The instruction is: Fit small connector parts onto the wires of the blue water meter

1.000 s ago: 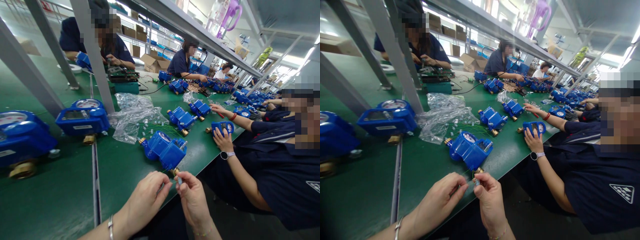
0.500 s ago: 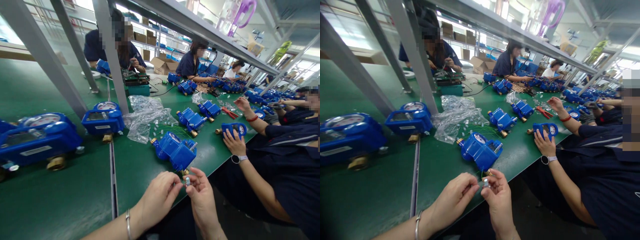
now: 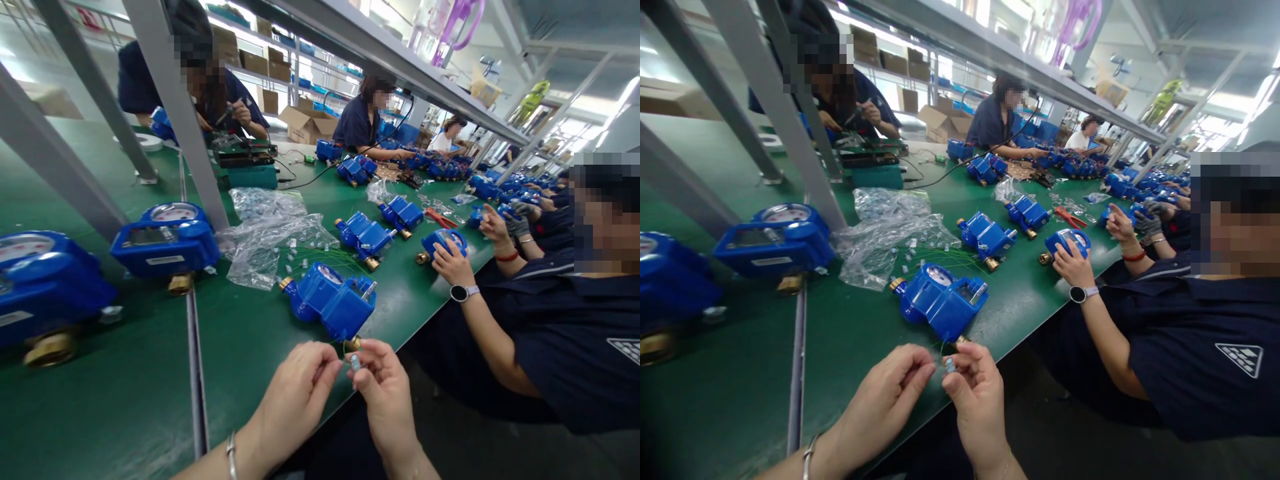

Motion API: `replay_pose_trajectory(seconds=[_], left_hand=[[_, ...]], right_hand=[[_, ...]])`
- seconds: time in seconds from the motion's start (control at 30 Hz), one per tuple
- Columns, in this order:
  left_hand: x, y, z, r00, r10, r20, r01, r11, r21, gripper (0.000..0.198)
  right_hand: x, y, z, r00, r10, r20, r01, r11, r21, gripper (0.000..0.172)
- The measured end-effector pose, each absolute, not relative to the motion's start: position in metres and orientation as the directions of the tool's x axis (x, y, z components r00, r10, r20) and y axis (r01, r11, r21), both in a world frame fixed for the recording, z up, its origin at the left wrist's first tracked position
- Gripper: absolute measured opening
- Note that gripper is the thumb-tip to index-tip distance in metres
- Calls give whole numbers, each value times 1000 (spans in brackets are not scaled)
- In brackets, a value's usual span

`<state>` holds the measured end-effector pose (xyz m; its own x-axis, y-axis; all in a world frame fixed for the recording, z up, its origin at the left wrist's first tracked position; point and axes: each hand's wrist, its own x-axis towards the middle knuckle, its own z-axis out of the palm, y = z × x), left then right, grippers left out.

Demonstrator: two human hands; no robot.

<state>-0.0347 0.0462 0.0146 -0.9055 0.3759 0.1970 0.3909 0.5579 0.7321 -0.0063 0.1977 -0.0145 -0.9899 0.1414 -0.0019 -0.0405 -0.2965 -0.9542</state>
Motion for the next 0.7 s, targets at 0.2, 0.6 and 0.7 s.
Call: replay_pose_trajectory(seconds=[0.2, 0.6, 0.7], left_hand=[[-34, 47, 13, -847, 458, 269, 513, 575, 638, 15], [-37, 45, 8, -856, 432, 285, 497, 531, 687, 13], [-36, 44, 11, -855, 435, 283, 496, 524, 693, 13]], right_hand=[[-7, 197, -19, -985, 175, 1, -51, -281, -958, 47], [-7, 195, -21, -989, 143, -30, -22, -351, -936, 32], [-7, 195, -19, -987, 160, -4, -46, -309, -950, 35]])
